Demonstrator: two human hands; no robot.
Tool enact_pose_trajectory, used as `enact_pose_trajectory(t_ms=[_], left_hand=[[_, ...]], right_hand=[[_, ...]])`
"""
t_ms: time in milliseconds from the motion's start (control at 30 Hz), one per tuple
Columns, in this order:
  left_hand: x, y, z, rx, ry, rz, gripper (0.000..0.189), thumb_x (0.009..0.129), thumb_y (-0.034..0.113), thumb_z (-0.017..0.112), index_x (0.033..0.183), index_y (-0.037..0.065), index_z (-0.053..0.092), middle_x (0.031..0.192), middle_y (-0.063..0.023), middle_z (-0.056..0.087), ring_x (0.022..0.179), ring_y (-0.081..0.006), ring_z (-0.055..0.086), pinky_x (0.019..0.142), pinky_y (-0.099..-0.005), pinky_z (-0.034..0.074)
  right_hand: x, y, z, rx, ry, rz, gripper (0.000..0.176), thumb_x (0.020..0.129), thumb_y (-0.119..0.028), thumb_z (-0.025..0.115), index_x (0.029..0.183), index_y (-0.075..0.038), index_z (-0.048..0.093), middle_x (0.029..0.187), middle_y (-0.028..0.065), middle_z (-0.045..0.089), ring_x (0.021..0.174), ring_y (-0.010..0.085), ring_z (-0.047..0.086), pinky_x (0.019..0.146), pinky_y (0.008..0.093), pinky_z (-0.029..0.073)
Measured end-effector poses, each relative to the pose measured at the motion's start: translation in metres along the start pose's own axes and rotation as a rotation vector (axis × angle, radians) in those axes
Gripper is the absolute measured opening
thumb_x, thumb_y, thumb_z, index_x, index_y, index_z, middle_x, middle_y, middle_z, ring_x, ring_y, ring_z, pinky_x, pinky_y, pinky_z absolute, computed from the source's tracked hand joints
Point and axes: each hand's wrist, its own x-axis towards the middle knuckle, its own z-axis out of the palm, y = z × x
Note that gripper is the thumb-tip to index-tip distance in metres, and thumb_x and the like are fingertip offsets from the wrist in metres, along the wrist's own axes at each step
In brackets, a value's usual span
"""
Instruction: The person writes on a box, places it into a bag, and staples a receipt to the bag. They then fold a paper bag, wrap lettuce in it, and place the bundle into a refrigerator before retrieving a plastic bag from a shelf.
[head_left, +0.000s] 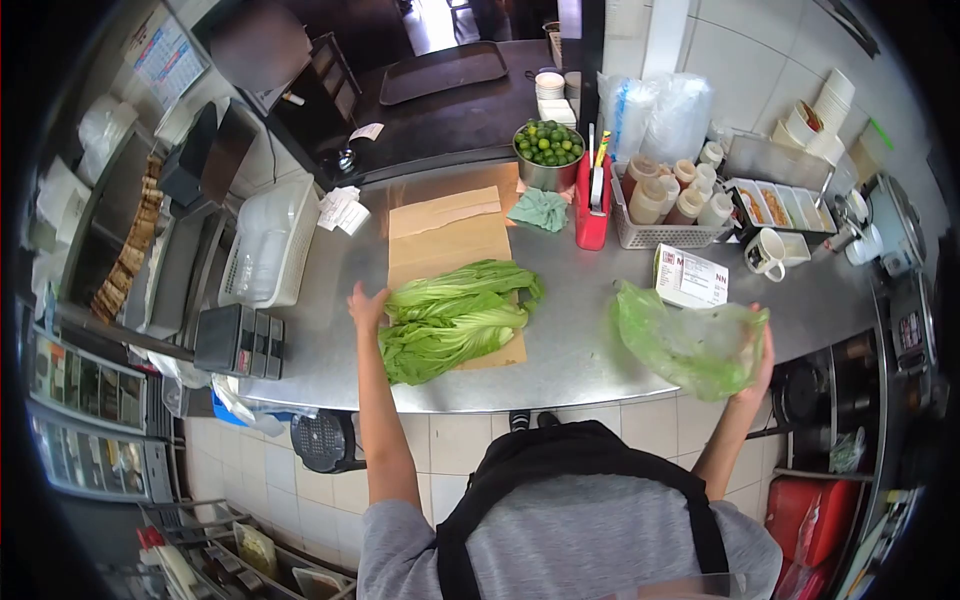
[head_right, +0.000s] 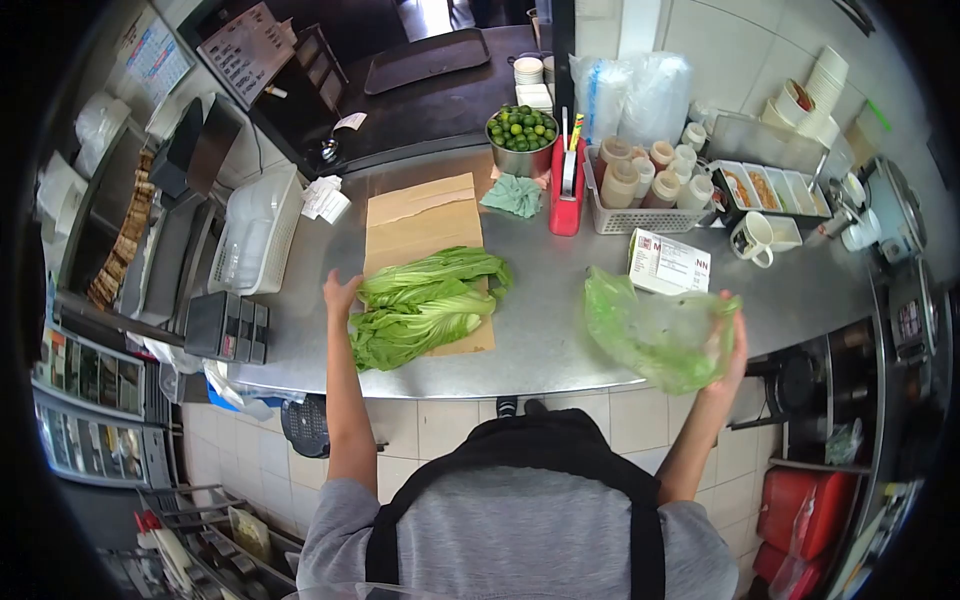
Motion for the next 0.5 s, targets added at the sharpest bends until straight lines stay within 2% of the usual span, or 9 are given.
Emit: enact_pose_trajectory(t_ms=[67, 133, 167, 200, 300, 333, 367, 467, 500], left_hand=[[-0.039, 0.041, -0.01, 0.079, 0.328, 0.345, 0.08, 0.063, 0.03, 0.077, 0.13, 0.007, 0.04, 0.128, -0.0216, 0.04, 0.116, -0.0381, 0.041, 0.093, -0.0464, 0.037], [-0.087, 0.096, -0.032, -0.115, 0.213, 0.742, 0.094, 0.057, 0.033, 0.08, 0.135, 0.009, 0.034, 0.134, -0.023, 0.034, 0.126, -0.0397, 0.031, 0.103, -0.0466, 0.028], [-0.122, 0.129, -0.043, -0.275, -0.068, 0.77, 0.097, 0.056, 0.033, 0.081, 0.136, 0.009, 0.033, 0.137, -0.0226, 0.03, 0.128, -0.0404, 0.027, 0.105, -0.0466, 0.023], [-0.156, 0.153, -0.05, -0.437, -0.364, 0.791, 0.1, 0.054, 0.032, 0.082, 0.137, 0.009, 0.031, 0.141, -0.0223, 0.026, 0.131, -0.041, 0.022, 0.108, -0.0466, 0.018], [-0.214, 0.18, -0.042, -0.271, -0.713, 1.06, 0.099, 0.054, 0.031, 0.082, 0.137, 0.008, 0.033, 0.145, -0.0196, 0.02, 0.134, -0.0397, 0.016, 0.11, -0.0451, 0.014], [-0.224, 0.17, -0.028, -0.251, -0.852, 1.002, 0.096, 0.055, 0.03, 0.081, 0.136, 0.008, 0.035, 0.143, -0.0198, 0.023, 0.133, -0.0387, 0.018, 0.11, -0.0447, 0.014], [-0.231, 0.151, -0.007, -0.224, -0.983, 0.94, 0.092, 0.056, 0.029, 0.08, 0.134, 0.007, 0.037, 0.141, -0.0199, 0.027, 0.133, -0.0378, 0.019, 0.11, -0.0442, 0.014], [-0.246, 0.114, 0.006, -0.375, -1.17, 0.758, 0.075, 0.064, 0.026, 0.075, 0.129, 0.006, 0.044, 0.134, -0.0187, 0.038, 0.126, -0.0336, 0.032, 0.106, -0.0431, 0.023], [-0.248, 0.103, 0.004, -0.463, -1.193, 0.7, 0.068, 0.067, 0.025, 0.073, 0.127, 0.005, 0.046, 0.131, -0.018, 0.042, 0.123, -0.032, 0.038, 0.105, -0.0427, 0.027]], right_hand=[[0.005, 0.032, 0.004, -0.036, 0.137, 0.049, 0.032, 0.095, -0.022, 0.04, 0.116, -0.002, 0.054, 0.108, 0.0108, 0.062, 0.091, 0.0192, 0.063, 0.078, 0.0343, 0.054], [0.007, 0.075, 0.033, 0.019, 0.074, 0.276, 0.028, 0.094, -0.021, 0.042, 0.112, -0.003, 0.055, 0.101, 0.0098, 0.063, 0.085, 0.0167, 0.063, 0.075, 0.0314, 0.054], [0.006, 0.097, 0.071, 0.079, -0.156, 0.521, 0.031, 0.093, -0.024, 0.043, 0.114, -0.005, 0.055, 0.104, 0.0079, 0.061, 0.092, 0.017, 0.061, 0.075, 0.0301, 0.053], [0.007, 0.117, 0.065, -0.086, -0.124, 0.544, 0.032, 0.094, -0.027, 0.041, 0.116, -0.006, 0.054, 0.103, 0.007, 0.061, 0.088, 0.016, 0.061, 0.07, 0.0273, 0.052], [0.005, 0.163, 0.102, -0.314, -0.188, 0.716, 0.033, 0.096, -0.027, 0.04, 0.119, -0.006, 0.05, 0.099, 0.005, 0.059, 0.08, 0.0116, 0.059, 0.064, 0.0264, 0.051], [0.0, 0.175, 0.128, -0.453, -0.15, 0.698, 0.032, 0.096, -0.027, 0.039, 0.118, -0.007, 0.05, 0.099, 0.0052, 0.059, 0.078, 0.0112, 0.06, 0.062, 0.0268, 0.051], [0.008, 0.181, 0.133, -0.116, -0.097, 0.894, 0.032, 0.096, -0.027, 0.039, 0.118, -0.007, 0.05, 0.098, 0.0061, 0.06, 0.078, 0.0116, 0.06, 0.062, 0.0276, 0.051], [0.023, 0.199, 0.112, 0.312, -0.571, 0.989, 0.032, 0.095, -0.027, 0.041, 0.118, -0.006, 0.05, 0.095, 0.0089, 0.061, 0.081, 0.0126, 0.061, 0.067, 0.0297, 0.052], [0.022, 0.195, 0.117, 0.18, -0.447, 0.875, 0.032, 0.095, -0.026, 0.041, 0.117, -0.005, 0.05, 0.093, 0.0096, 0.062, 0.081, 0.0135, 0.061, 0.068, 0.0297, 0.052]])
